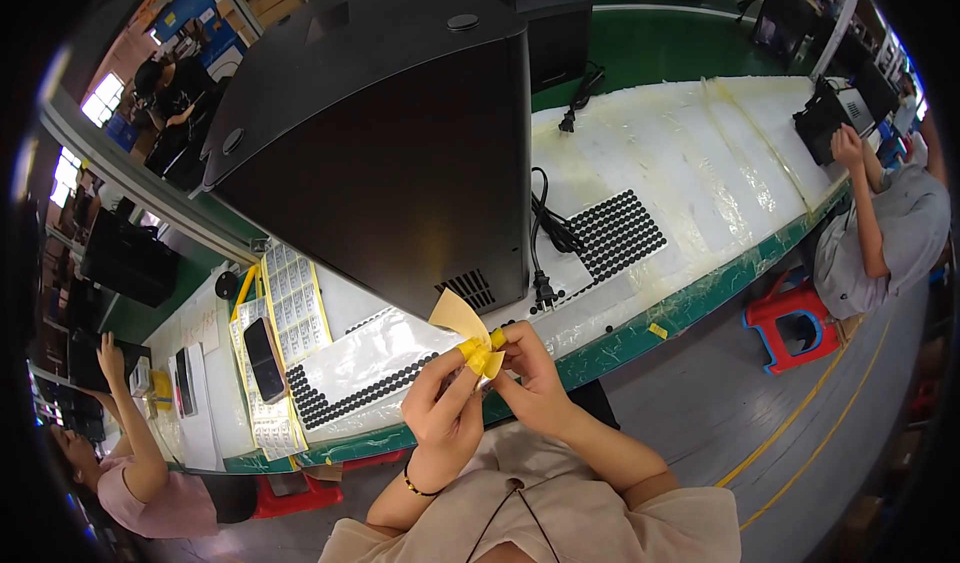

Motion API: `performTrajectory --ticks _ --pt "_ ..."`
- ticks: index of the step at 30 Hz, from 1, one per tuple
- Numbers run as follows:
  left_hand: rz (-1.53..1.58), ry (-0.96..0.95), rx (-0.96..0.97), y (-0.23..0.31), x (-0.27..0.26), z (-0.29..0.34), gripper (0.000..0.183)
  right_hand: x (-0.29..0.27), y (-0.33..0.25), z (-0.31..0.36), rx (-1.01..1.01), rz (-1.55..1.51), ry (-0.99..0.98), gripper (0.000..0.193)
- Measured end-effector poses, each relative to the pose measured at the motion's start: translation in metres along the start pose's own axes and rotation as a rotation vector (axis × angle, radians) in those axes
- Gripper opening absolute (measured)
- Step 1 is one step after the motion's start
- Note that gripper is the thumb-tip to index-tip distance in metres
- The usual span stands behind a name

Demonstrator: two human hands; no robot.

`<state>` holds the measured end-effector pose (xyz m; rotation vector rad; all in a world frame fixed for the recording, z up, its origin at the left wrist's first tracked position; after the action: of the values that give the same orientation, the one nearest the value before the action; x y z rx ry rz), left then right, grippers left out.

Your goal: Applying identification and certification labels to electronic chassis on an assembly line.

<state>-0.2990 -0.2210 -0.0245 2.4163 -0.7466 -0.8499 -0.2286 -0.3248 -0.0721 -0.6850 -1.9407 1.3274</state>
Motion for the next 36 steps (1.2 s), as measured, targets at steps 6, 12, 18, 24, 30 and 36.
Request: performTrajectory --ticks 6,12,18,24,30,36 --pt "0.011 -0.025 0.053 -0.002 0.001 -0.001 0.035 0.000 0.003 0.000 0.023 -0.001 -0.004 0.026" --pt "-0.023 0.008 0.047 -0.004 0.003 0.000 0.036 0.003 0.003 0.000 0.034 0.001 0.001 0.027" --pt "-0.093 -0.014 0.082 -0.002 0.002 -0.004 0.033 0.002 -0.007 -0.014 -0.258 0.134 0.168 0.034" --pt "-0.151 -0.072 0.083 -0.006 0.005 -0.004 0.034 -0.022 -0.020 -0.012 -0.503 0.438 0.216 0.021" --pt "-0.149 -0.089 0.063 -0.006 0.006 -0.005 0.037 -0.031 -0.031 -0.020 -0.549 0.658 0.054 0.019" --pt "-0.149 -0.114 0.048 -0.006 0.006 -0.007 0.036 -0.035 -0.028 -0.021 -0.476 0.640 -0.014 0.019"
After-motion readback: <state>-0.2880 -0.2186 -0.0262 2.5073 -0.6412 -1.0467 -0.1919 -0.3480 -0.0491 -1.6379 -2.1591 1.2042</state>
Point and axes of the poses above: each hand's wrist, its own z-axis away from the middle knuckle, its own x-axis out of the palm, y = z × x, the point moved 2 cm from there along -z, towards the middle knuckle, and after that the axes turned 5 degrees about z, right-handed, at the moved point
